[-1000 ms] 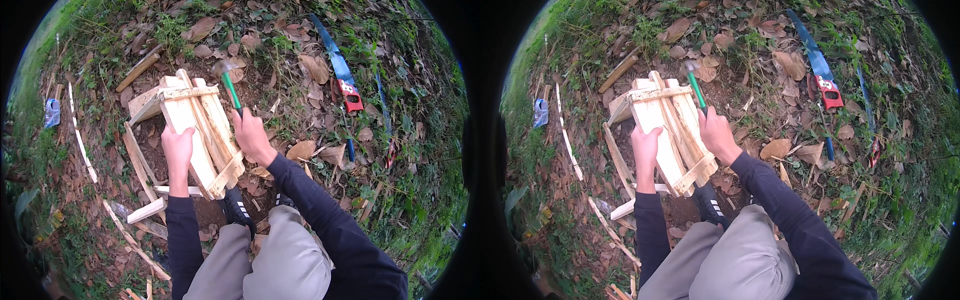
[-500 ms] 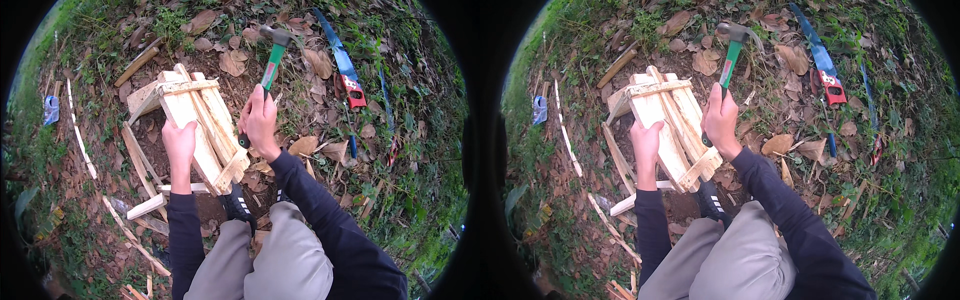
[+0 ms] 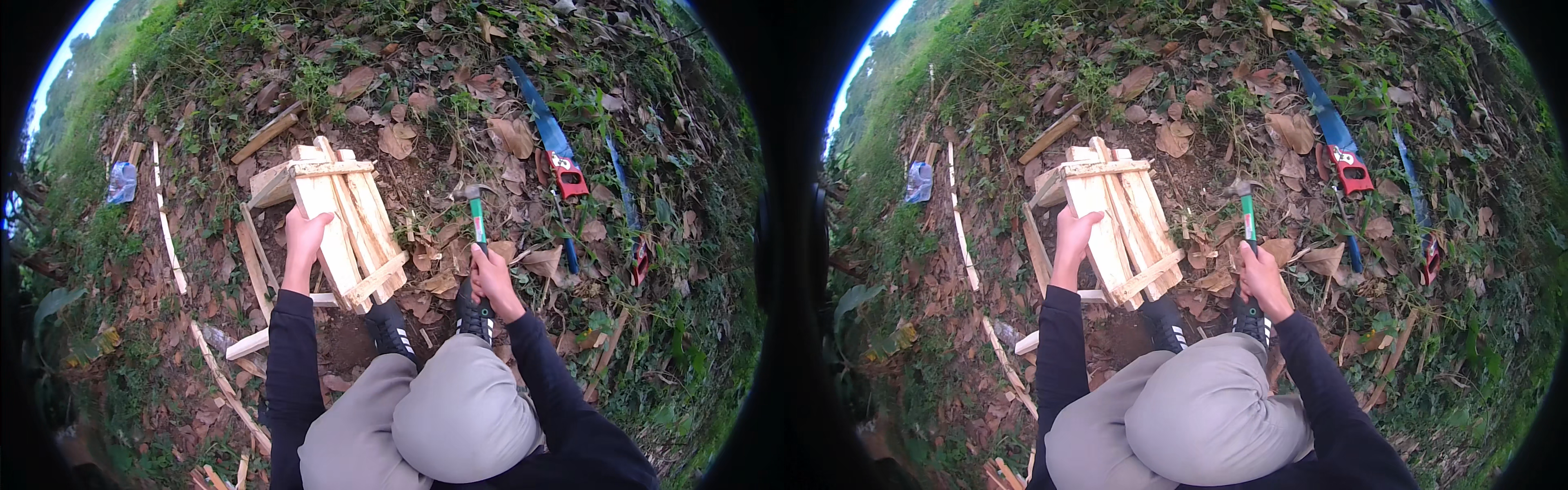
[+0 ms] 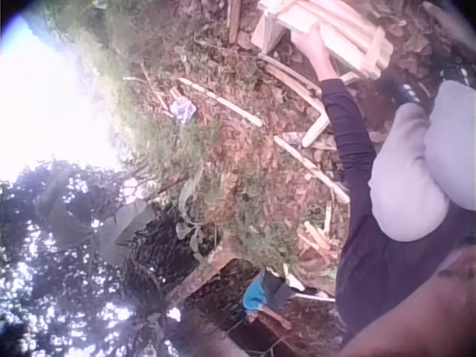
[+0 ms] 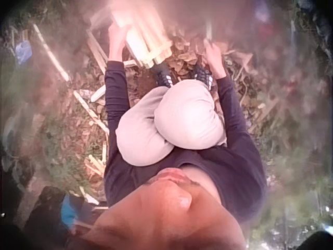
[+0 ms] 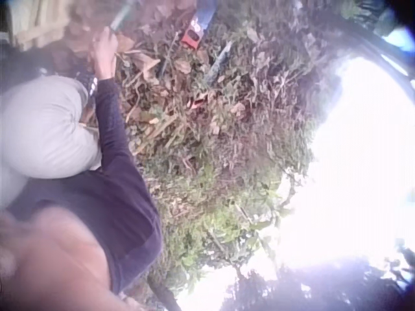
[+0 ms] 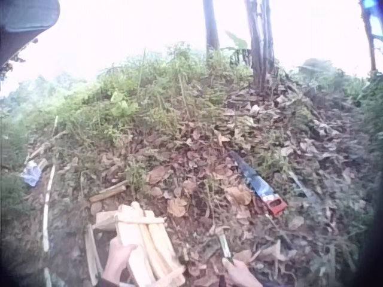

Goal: The person assembles a small wooden structure by hammering nails into a frame and attaching slats. They use a hammer to secure the pieces and a saw to trim excess wood from the frame.

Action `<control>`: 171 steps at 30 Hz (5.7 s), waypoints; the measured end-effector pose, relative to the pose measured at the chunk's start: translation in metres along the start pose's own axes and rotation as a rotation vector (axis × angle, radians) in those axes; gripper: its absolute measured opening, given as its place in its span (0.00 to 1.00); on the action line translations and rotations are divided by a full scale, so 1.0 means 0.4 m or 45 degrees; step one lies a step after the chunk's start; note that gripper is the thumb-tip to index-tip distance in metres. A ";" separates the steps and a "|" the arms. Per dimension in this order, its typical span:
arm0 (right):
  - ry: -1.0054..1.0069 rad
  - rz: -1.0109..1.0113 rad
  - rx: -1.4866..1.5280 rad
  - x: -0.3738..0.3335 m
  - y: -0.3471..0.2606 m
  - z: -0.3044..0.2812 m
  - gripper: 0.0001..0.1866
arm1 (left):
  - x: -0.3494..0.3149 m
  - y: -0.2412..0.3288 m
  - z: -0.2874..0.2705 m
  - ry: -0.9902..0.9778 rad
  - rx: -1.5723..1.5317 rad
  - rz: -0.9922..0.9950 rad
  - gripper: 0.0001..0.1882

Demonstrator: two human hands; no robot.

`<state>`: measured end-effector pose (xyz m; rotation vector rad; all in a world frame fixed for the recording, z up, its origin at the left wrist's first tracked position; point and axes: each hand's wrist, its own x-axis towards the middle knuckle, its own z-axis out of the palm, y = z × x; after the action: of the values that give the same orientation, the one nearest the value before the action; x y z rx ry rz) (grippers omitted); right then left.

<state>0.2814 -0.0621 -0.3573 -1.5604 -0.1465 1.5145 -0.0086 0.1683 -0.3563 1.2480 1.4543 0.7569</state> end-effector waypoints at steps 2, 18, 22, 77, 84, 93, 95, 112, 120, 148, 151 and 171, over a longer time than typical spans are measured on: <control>0.059 -0.009 0.040 -0.053 0.032 -0.066 0.19 | 0.004 0.050 -0.034 0.028 0.275 0.136 0.20; 0.315 -0.175 0.190 -0.214 0.139 -0.228 0.15 | -0.186 0.590 -0.079 -0.517 0.610 0.496 0.24; 0.240 -0.265 0.189 -0.214 0.124 -0.203 0.15 | -0.227 0.645 -0.065 -0.610 0.562 0.540 0.26; 0.865 -0.853 -1.370 0.139 0.033 -0.257 0.12 | -0.189 0.097 -0.160 -0.747 0.108 -0.484 0.28; 0.818 -1.258 -1.657 0.076 -0.023 -0.225 0.21 | -0.168 0.271 0.028 -0.486 -0.220 -0.459 0.12; 0.427 -1.038 -0.962 -0.098 -0.063 -0.301 0.12 | -0.178 0.472 -0.035 -0.698 0.004 -0.640 0.10; 0.448 -0.986 -0.869 -0.093 -0.041 -0.376 0.12 | -0.192 0.504 -0.048 -0.735 0.301 -0.513 0.11; 0.315 -1.332 -0.465 -0.455 -0.328 -0.225 0.08 | 0.009 0.261 -0.042 -0.449 1.793 0.672 0.39; -0.117 -1.716 -1.521 -0.531 -0.591 0.177 0.08 | -0.376 0.846 -0.300 -0.073 0.944 1.182 0.20; -0.179 -2.117 -2.249 0.287 -0.429 0.494 0.31 | -0.199 -0.295 0.163 -0.154 1.262 0.050 0.65; -0.165 -2.269 -2.171 0.295 -0.474 0.445 0.30 | -0.191 -0.291 0.164 -0.149 1.266 0.090 0.65; -0.131 -1.803 -2.424 0.274 -0.490 0.469 0.32 | -0.184 -0.261 0.162 -0.243 1.318 0.029 0.66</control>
<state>0.2471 0.2158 -0.2724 -1.6056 -2.6048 -0.1359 0.0161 0.0608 -0.4477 2.0212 1.7136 -0.1866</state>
